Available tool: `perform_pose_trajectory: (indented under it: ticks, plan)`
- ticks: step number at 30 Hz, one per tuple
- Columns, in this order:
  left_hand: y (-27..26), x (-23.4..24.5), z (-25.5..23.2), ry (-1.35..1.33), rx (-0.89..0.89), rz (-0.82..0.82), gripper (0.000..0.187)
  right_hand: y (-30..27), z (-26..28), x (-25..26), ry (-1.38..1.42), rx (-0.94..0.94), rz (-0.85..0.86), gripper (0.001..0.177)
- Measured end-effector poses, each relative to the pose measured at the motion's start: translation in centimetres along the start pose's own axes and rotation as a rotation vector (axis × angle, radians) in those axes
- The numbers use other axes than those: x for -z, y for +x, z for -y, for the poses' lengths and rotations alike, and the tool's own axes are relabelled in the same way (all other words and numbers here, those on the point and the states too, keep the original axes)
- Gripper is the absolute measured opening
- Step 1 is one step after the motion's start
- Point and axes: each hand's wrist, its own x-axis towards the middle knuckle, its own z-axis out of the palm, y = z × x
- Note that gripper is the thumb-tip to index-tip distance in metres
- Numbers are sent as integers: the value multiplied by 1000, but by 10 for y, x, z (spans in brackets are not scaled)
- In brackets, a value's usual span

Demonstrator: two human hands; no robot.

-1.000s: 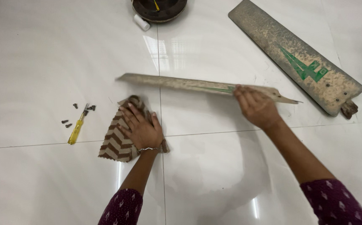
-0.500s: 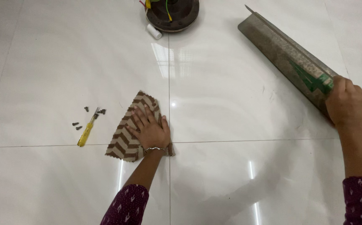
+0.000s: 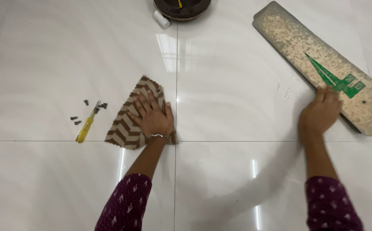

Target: The person wipes a ceiling fan blade with a cloth, then attaches the blade to the fan motor hub using screws and a screwdriver. The person repeats the process for a second blade.

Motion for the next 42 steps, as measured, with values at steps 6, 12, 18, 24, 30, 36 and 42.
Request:
perform_pose_trajectory:
  ticks: [6,12,18,24,30,36,42]
  plan:
    - [27,-6,0,-4,-8,-11,80,-85,143,-14,78,-204,220,59]
    - [30,-3,0,26,-11,2,77,-102,229,14,114,-404,392,70]
    - [35,-8,0,38,-26,17,77,-101,283,8,75,-422,470,81]
    - [37,-20,1,-49,-185,-152,57,-100,285,9,50,-400,441,83]
    - [33,-13,4,45,-533,-58,26,-102,288,7,44,-399,428,82]
    - [86,52,31,500,-683,121,58,-102,285,2,26,-399,426,83]
    - [85,61,44,586,-526,-198,74,-101,286,8,23,-402,425,83]
